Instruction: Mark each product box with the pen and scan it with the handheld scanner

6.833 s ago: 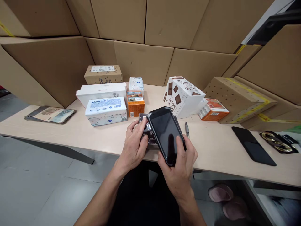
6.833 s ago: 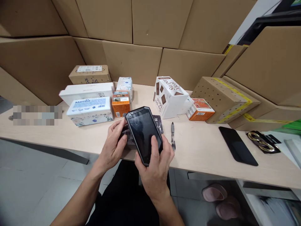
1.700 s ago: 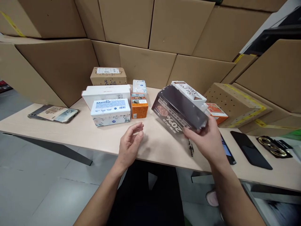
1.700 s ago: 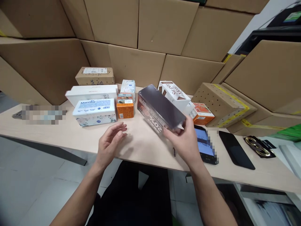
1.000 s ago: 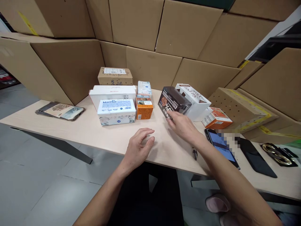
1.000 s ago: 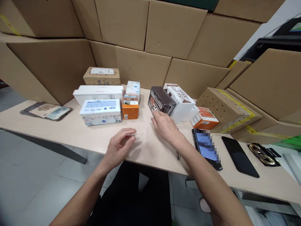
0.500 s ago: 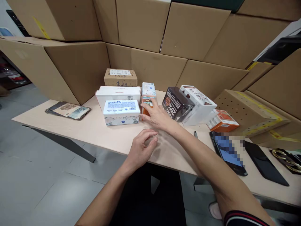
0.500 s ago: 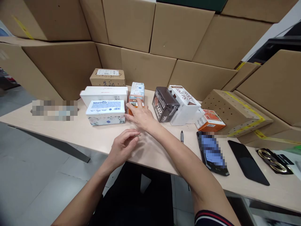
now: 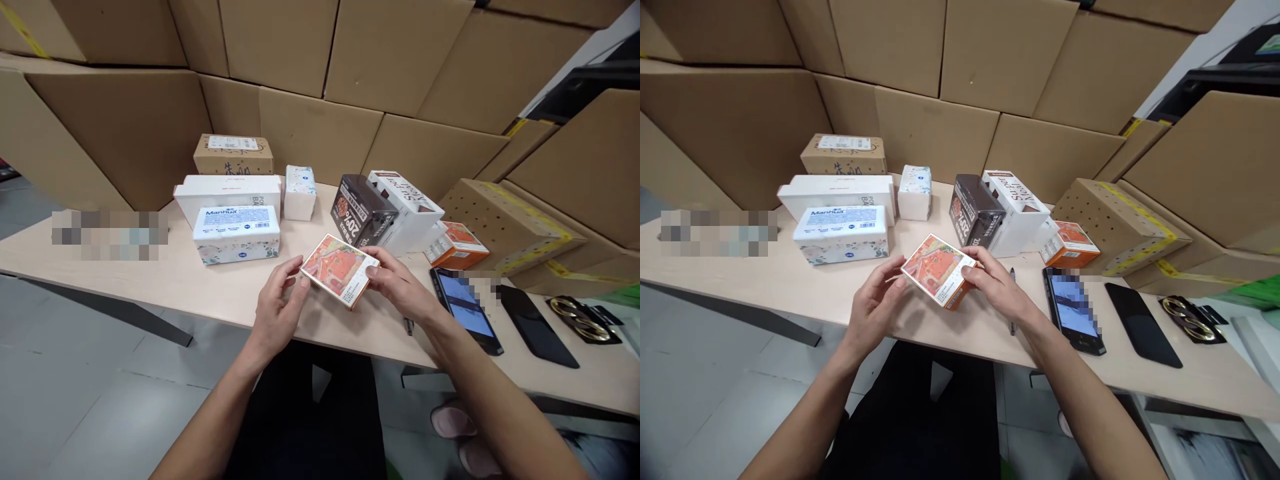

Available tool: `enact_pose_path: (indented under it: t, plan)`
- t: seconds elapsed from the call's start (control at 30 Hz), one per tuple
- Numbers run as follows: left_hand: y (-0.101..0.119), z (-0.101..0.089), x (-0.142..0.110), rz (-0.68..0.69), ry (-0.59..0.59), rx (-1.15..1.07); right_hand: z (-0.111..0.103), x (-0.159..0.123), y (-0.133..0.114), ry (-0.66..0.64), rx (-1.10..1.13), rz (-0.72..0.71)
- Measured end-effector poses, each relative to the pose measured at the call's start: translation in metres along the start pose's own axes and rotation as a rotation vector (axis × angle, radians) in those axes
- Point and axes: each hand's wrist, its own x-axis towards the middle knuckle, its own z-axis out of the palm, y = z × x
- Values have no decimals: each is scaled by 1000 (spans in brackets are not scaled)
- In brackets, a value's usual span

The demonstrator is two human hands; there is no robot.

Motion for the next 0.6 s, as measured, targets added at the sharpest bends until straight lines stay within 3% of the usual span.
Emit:
enact_pose_path:
  t: [0.13, 0.37, 0.43, 0.6]
  plan:
    - [1, 2, -1, 55, -99, 89, -6, 1, 15, 62, 1, -36]
    - [-2, 4, -2, 24, -98, 100, -4, -8, 6, 262, -351, -65]
    - [-2, 4, -2, 6, -101, 104, -7, -13, 5, 240, -356, -91]
    - [-1, 4, -1, -16, -98, 112, -8, -20, 5, 16, -450, -169]
